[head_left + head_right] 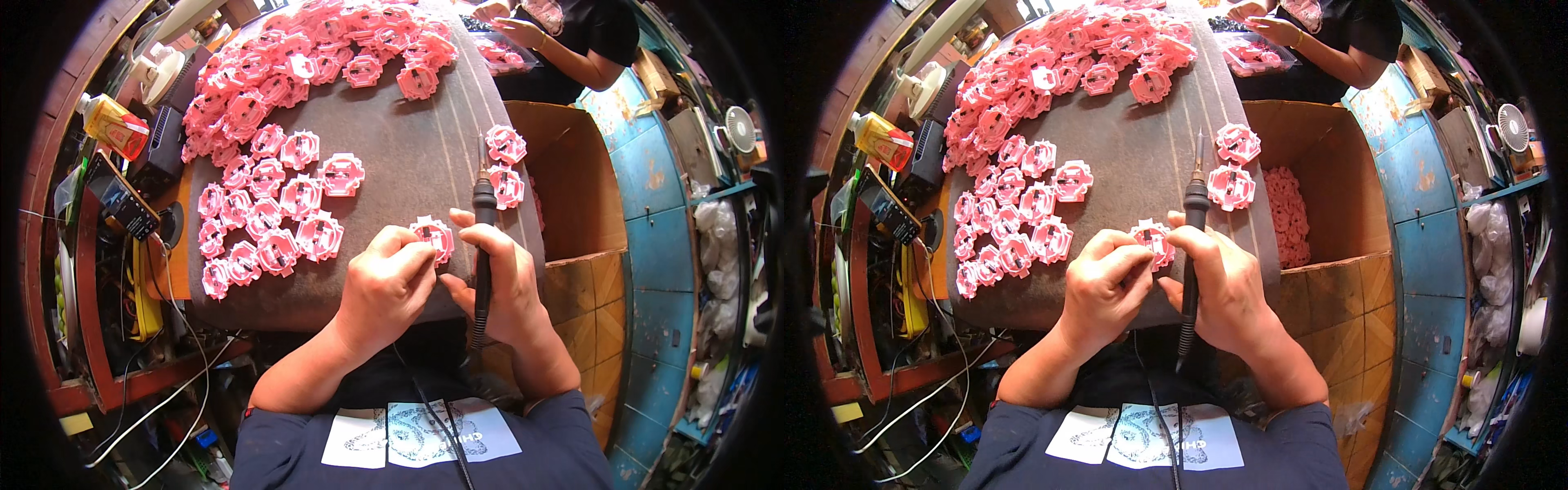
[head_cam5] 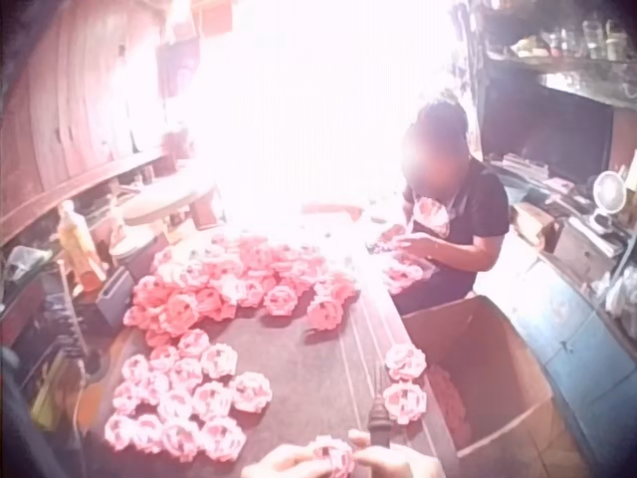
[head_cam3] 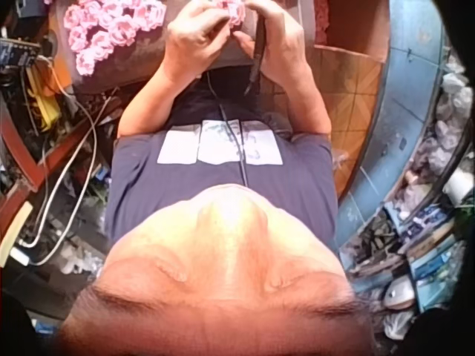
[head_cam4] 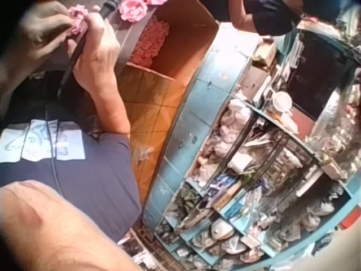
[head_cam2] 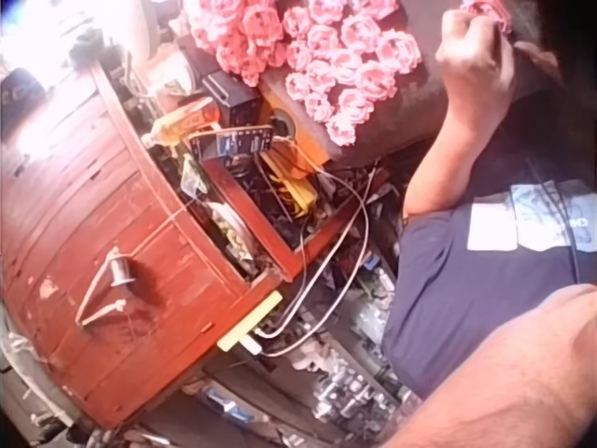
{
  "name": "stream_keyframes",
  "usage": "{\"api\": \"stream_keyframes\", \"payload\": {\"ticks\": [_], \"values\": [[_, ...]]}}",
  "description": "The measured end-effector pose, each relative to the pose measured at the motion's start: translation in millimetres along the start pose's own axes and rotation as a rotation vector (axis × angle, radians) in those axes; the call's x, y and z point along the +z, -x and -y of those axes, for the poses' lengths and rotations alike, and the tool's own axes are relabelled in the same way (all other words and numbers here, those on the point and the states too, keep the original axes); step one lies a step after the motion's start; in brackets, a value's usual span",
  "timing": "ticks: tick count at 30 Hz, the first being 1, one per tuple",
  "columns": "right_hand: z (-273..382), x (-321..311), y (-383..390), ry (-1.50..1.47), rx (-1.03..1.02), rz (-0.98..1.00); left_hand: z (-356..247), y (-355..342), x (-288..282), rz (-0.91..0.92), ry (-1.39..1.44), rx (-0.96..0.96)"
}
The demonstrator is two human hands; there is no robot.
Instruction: The person uses a soldering iron to apply heat to small pink plastic components on a workbench. They pick up each component, apply the soldering iron to specific points, and place the finished items into a cardboard box. Another person is visible in the background performing a similar task.
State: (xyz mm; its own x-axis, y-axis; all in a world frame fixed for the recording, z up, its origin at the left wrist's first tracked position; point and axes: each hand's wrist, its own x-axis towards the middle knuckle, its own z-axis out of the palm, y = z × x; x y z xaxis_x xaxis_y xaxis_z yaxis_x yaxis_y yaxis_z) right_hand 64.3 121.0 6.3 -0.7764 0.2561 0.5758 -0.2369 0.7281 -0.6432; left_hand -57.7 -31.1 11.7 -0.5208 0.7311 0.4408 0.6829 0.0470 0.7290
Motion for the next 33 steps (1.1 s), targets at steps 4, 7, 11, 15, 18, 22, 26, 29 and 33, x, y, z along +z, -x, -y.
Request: {"api": "stream_keyframes", "payload": {"ticks": [4, 7, 11, 15, 18, 22, 26, 29, 33], "values": [[-3.9, 8.0, -4.2, 0.007, 0.017, 0.044, -1.9, 0.0, 0.0, 0.008, 0.019, -0.025], [-3.6, 11.1, -5.2, 0.009, 0.024, 0.018, -1.0, 0.0, -0.1, -0.001, 0.023, -0.017], [-3.8, 11.3, -5.4, 0.008, 0.015, 0.007, -2.0, 0.3, -0.3, 0.011, 0.025, -0.04], [-4.3, 11.5, -5.7, 0.014, 0.001, 0.007, -2.3, 0.5, -0.8, 0.01, 0.011, -0.033], [-3.8, 11.6, -6.1, 0.022, -0.002, 0.001, -2.2, 0.6, -0.4, 0.007, 0.018, -0.033], [-3.4, 12.4, -6.5, 0.021, 0.001, -0.009, -2.0, 0.5, 0.0, 0.002, 0.015, -0.031], [-4.8, 12.8, -3.9, 0.024, 0.01, -0.002, -1.3, 0.9, 0.8, -0.002, 0.012, -0.025], [-5.2, 13.0, -2.0, 0.026, 0.019, 0.001, -2.0, 0.6, 0.1, 0.004, 0.012, -0.029], [-5.2, 11.2, -1.8, 0.036, 0.031, 0.036, -1.3, 2.1, 1.6, -0.018, 0.003, -0.012]]}}
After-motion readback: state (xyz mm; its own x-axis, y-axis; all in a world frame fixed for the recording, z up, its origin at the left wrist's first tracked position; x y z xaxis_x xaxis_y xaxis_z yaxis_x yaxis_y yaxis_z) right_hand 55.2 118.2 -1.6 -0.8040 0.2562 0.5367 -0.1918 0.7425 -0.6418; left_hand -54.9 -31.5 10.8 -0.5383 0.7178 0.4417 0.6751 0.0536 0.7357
